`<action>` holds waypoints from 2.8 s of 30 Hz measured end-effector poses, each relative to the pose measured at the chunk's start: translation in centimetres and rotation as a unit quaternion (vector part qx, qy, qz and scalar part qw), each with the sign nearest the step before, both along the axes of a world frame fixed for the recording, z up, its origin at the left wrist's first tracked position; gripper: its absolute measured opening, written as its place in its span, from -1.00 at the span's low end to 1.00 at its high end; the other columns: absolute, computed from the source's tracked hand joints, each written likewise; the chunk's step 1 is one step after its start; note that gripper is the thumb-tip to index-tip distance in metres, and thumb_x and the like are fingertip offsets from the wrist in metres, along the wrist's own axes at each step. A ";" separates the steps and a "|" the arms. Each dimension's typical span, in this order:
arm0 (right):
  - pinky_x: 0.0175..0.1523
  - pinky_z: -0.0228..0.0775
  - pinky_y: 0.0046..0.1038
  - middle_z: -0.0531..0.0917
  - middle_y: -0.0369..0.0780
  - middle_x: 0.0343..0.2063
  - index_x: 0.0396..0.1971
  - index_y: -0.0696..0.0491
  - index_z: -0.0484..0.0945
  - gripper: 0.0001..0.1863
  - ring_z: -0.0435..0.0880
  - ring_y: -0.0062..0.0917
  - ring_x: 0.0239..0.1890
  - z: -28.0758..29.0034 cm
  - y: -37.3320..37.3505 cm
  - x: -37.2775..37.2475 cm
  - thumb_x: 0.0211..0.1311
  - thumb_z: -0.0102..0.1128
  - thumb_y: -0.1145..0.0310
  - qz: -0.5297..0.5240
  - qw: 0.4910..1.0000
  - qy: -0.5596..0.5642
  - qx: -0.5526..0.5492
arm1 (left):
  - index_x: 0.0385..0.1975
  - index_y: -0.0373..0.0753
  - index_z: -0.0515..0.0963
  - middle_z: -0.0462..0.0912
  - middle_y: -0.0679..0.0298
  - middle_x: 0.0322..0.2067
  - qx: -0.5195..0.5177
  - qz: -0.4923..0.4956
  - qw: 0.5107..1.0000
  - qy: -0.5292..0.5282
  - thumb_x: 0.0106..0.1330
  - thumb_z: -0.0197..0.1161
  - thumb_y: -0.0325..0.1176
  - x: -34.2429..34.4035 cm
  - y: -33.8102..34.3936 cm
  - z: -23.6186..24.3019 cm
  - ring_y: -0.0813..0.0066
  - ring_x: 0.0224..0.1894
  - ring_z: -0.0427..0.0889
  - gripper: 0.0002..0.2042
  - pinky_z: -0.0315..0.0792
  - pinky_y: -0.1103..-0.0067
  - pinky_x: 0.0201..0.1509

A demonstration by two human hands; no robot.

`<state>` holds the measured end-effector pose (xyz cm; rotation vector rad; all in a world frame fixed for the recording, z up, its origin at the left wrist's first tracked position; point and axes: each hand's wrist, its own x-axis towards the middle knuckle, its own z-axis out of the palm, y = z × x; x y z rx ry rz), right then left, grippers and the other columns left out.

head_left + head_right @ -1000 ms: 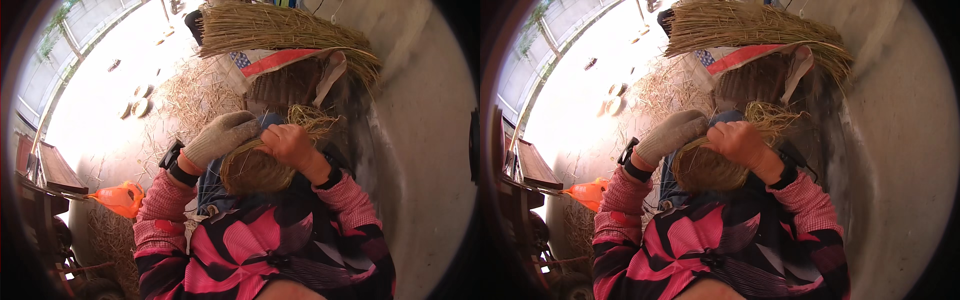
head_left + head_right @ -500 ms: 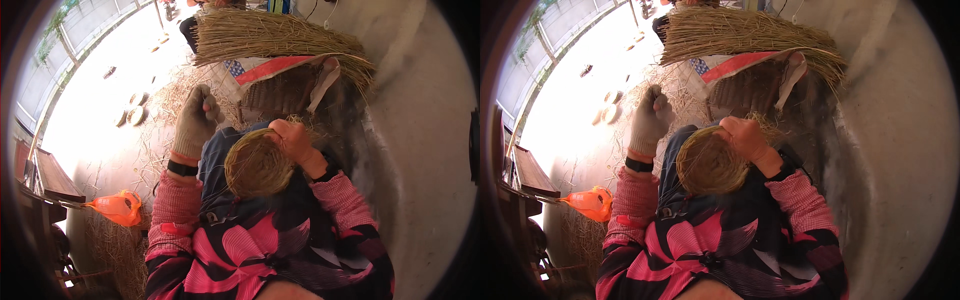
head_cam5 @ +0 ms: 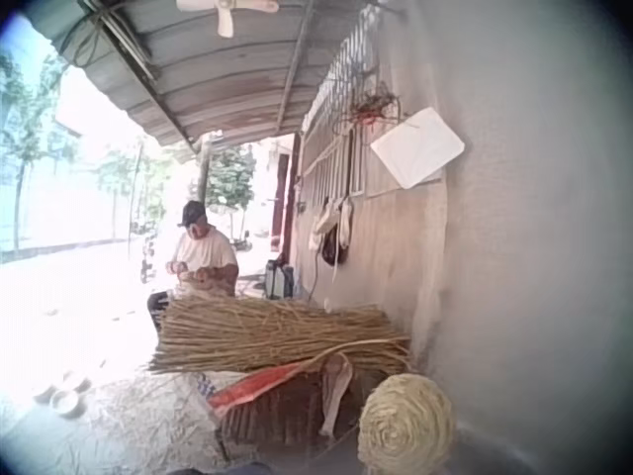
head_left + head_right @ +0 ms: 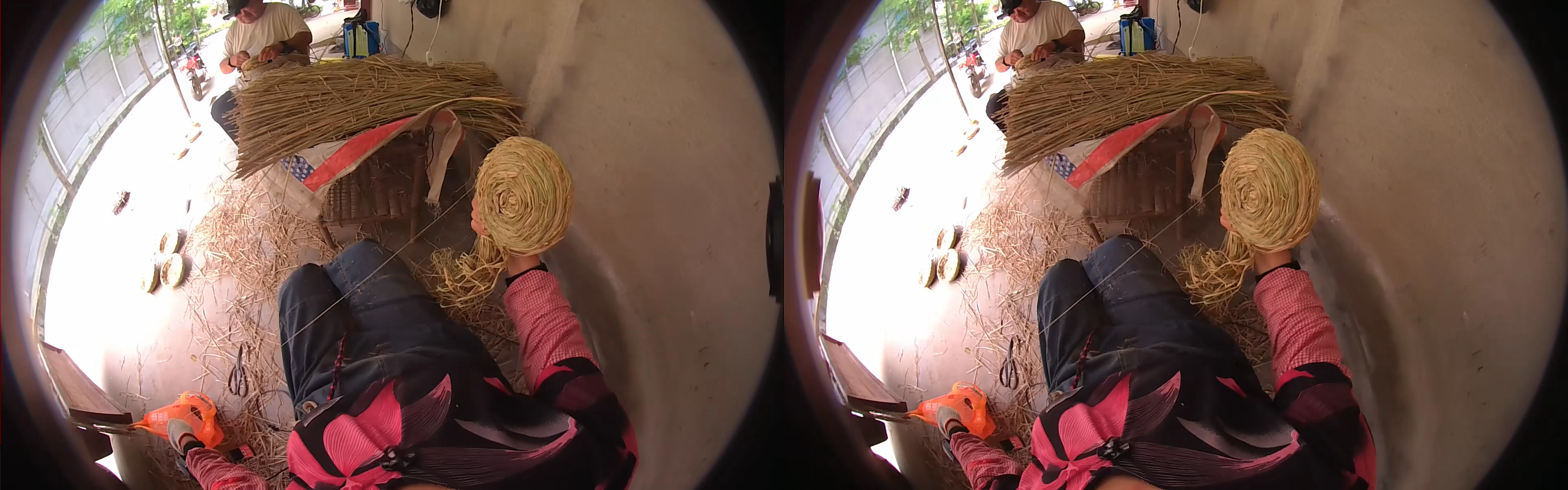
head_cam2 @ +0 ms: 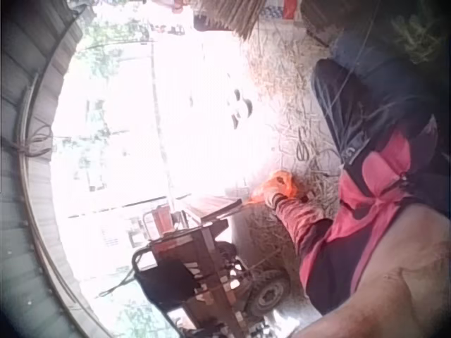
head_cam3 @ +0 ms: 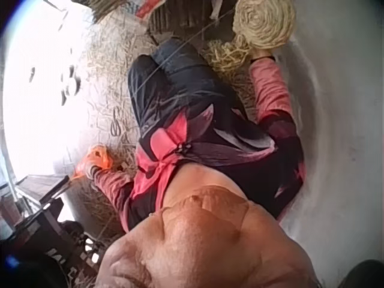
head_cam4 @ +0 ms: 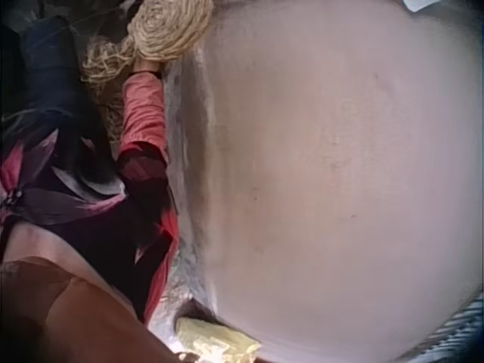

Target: The recorder is weaving a small straw basket using a needle-like tool and dried straw.

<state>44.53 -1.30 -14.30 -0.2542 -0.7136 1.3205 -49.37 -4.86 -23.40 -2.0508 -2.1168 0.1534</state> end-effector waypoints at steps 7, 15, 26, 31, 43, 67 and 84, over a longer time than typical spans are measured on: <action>-0.33 0.33 -0.57 0.54 -0.22 -0.31 0.03 0.11 0.42 -0.51 0.47 -0.60 -0.43 11.2 -0.3 -14.9 0.43 -0.01 -0.04 0.012 0.990 -0.126 -0.059 | 0.21 -0.36 0.39 0.63 0.23 -0.35 0.037 0.008 0.780 -0.624 0.31 0.18 -0.37 32.0 11.7 14.5 0.63 -0.27 0.55 -0.54 0.39 0.64 -0.18; -0.18 0.37 -0.63 0.59 -0.33 -0.32 -0.08 0.15 0.51 -0.59 0.49 -0.70 -0.34 11.6 3.7 -18.1 0.48 0.00 0.07 0.046 0.860 -0.508 0.020 | 0.26 -0.32 0.34 0.50 0.16 0.13 -0.259 -0.326 0.525 -0.742 0.35 0.19 -0.48 52.7 10.3 18.1 0.53 0.08 0.50 -0.54 0.44 0.58 0.13; -0.51 0.39 -0.33 0.53 -0.18 -0.60 -0.47 0.05 0.41 -0.64 0.58 -0.28 -0.59 7.0 3.5 -18.6 0.27 0.23 0.08 -0.309 0.516 -0.776 0.189 | -0.49 -0.23 0.36 0.45 0.33 -0.63 -0.148 -0.302 0.767 -0.546 0.47 -0.05 -0.28 43.2 11.9 16.0 0.41 -0.53 0.51 -0.74 0.37 0.43 -0.50; -0.47 0.48 -0.28 0.56 -0.23 -0.61 -0.46 -0.02 0.44 -0.67 0.64 -0.30 -0.53 6.0 3.1 -22.2 0.26 0.18 0.02 -0.270 0.459 -0.810 0.246 | -0.43 -0.19 0.40 0.54 0.30 -0.60 -0.059 -0.110 0.616 -0.778 0.50 -0.04 -0.20 44.6 13.3 16.7 0.35 -0.49 0.57 -0.73 0.42 0.41 -0.43; -0.41 0.46 -0.29 0.58 -0.29 -0.54 -0.33 -0.12 0.54 -0.85 0.65 -0.32 -0.46 5.6 1.7 -22.6 0.25 0.19 0.15 -0.223 0.563 -0.751 0.264 | -0.47 -0.05 0.35 0.23 0.52 -0.73 -0.188 -0.018 0.243 -0.952 0.55 -0.09 -0.12 44.4 15.8 15.1 0.70 -0.75 0.07 -0.70 -0.06 0.69 -0.73; -0.40 0.47 -0.29 0.53 -0.26 -0.57 -0.40 -0.06 0.45 -0.85 0.64 -0.31 -0.46 5.5 1.5 -21.9 0.19 0.22 0.25 -0.231 0.541 -0.763 0.269 | -0.45 -0.09 0.34 0.22 0.48 -0.68 -0.184 -0.020 0.409 -0.894 0.50 -0.01 -0.18 46.4 18.5 16.1 0.68 -0.74 0.09 -0.75 -0.02 0.66 -0.72; -0.40 0.49 -0.26 0.58 -0.21 -0.51 -0.41 0.02 0.40 -0.75 0.65 -0.26 -0.43 5.1 -0.4 -21.5 0.32 0.14 0.17 -0.286 0.502 -0.798 0.174 | -0.30 -0.21 0.48 0.63 0.08 -0.31 -0.010 -0.352 0.886 -0.301 0.30 0.13 -0.23 48.2 5.6 14.7 0.02 -0.26 0.65 -0.82 0.51 0.22 -0.25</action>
